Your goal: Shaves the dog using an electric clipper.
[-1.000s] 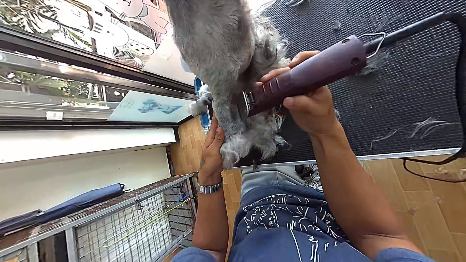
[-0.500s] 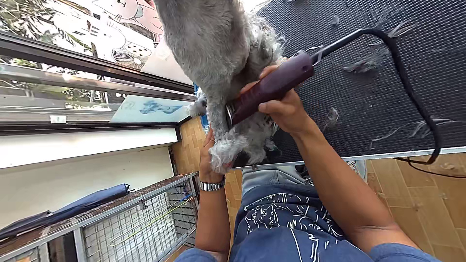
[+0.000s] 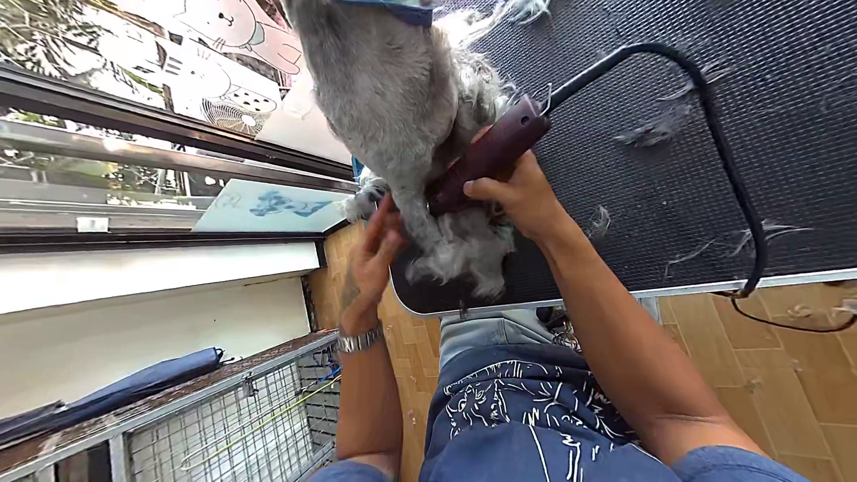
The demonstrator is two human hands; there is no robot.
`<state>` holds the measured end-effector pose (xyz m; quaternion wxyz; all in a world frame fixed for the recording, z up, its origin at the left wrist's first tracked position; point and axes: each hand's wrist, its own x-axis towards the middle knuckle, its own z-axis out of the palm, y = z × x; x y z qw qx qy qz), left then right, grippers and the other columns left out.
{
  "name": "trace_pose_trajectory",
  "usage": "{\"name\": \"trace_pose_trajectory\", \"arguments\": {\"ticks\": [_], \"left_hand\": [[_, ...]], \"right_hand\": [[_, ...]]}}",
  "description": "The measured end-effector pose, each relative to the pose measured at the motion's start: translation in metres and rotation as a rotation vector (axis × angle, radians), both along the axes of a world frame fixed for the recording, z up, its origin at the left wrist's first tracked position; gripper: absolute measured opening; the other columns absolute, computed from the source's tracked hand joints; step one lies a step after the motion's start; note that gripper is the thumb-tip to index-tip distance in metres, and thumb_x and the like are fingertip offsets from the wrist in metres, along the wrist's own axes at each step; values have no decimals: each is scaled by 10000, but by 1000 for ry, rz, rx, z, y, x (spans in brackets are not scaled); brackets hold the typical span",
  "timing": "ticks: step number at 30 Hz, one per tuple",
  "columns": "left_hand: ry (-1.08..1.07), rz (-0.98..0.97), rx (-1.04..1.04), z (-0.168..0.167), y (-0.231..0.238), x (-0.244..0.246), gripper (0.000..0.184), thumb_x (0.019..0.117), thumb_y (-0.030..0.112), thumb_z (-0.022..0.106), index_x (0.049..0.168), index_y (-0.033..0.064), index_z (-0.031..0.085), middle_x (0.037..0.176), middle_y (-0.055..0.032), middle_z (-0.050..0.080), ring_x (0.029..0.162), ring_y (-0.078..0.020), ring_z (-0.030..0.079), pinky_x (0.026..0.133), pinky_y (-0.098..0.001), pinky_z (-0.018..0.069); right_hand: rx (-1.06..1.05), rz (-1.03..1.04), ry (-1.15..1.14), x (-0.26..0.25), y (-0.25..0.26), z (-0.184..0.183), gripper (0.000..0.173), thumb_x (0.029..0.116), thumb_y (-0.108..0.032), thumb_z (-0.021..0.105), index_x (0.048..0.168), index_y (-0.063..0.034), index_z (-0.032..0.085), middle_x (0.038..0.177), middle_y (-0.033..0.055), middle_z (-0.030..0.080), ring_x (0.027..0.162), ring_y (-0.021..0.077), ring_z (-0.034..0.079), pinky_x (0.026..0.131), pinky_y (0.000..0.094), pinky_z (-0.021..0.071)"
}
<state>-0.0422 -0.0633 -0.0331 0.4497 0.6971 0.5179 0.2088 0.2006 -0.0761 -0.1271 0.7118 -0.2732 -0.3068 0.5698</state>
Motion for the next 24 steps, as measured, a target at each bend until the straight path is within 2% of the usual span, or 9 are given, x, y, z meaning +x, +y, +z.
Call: {"name": "trace_pose_trajectory", "arguments": {"ticks": [2, 5, 10, 13, 16, 18, 20, 21, 24], "left_hand": [[51, -26, 113, 10, 28, 11, 665, 998, 460, 594, 1518, 74, 444, 1433, -52, 592, 1278, -153, 590, 1068, -387, 511], [-27, -102, 41, 7, 65, 44, 433, 851, 273, 760, 1192, 37, 635, 1078, 15, 727, 1011, -61, 682, 923, -304, 581], [-365, -43, -198, -1, 68, 85, 461, 787, 11, 726, 1207, 64, 542, 1030, 9, 717, 967, -92, 692, 893, -328, 596], [-527, -79, -282, 2, 70, 91, 479, 757, 49, 752, 1192, 78, 553, 1034, -14, 734, 974, -128, 705, 890, -359, 602], [-625, -264, -393, -6, 86, 83, 569, 725, 303, 893, 1192, 123, 623, 1102, -14, 743, 1024, -145, 706, 916, -378, 596], [-614, -340, -433, -6, 95, 79, 525, 741, 368, 881, 1170, 159, 663, 1109, 13, 742, 1028, -125, 700, 913, -364, 592], [-507, -309, -421, 4, 93, 84, 363, 813, 235, 790, 1137, 159, 645, 1064, 44, 740, 1003, -91, 694, 904, -337, 589], [-438, -278, -395, 11, 91, 89, 294, 861, 141, 709, 1142, 127, 624, 1058, 37, 730, 1002, -90, 687, 909, -332, 582], [-249, -200, -312, 24, 84, 101, 251, 939, 70, 656, 1185, 50, 616, 1075, -5, 716, 1019, -105, 680, 930, -335, 573]], "right_hand": [[24, -57, -127, 11, -1, 5, 559, 790, 33, 766, 1293, 26, 522, 1142, 97, 699, 1073, 173, 690, 958, 371, 594], [5, -73, -306, 21, -7, 23, 628, 792, 15, 789, 1343, 41, 488, 1200, 116, 673, 1095, 167, 690, 926, 335, 618], [-7, -382, -453, 53, -29, 43, 618, 834, -145, 833, 1321, 35, 498, 1134, 60, 697, 1003, 117, 709, 864, 306, 629], [-21, -561, -174, 85, -41, 49, 451, 930, -208, 732, 1240, -92, 425, 1027, -5, 706, 939, 157, 725, 839, 367, 637], [26, -456, -78, 117, -65, 65, 391, 961, -89, 595, 1303, -70, 408, 1270, 131, 672, 1125, 296, 692, 941, 465, 599], [88, -438, -172, 123, -80, 75, 595, 879, 42, 692, 1350, -81, 350, 1324, 120, 625, 1199, 305, 652, 1010, 494, 576], [111, -493, -330, 113, -95, 85, 699, 827, -5, 791, 1357, -109, 347, 1272, 36, 660, 1176, 230, 669, 1013, 412, 583], [132, -499, -372, 103, -101, 90, 690, 840, -94, 815, 1355, -129, 358, 1248, 3, 672, 1163, 203, 674, 1022, 393, 578], [226, -410, -198, 55, -103, 102, 546, 958, -218, 713, 1360, -115, 358, 1201, 107, 679, 1135, 318, 673, 1032, 520, 542]]}}
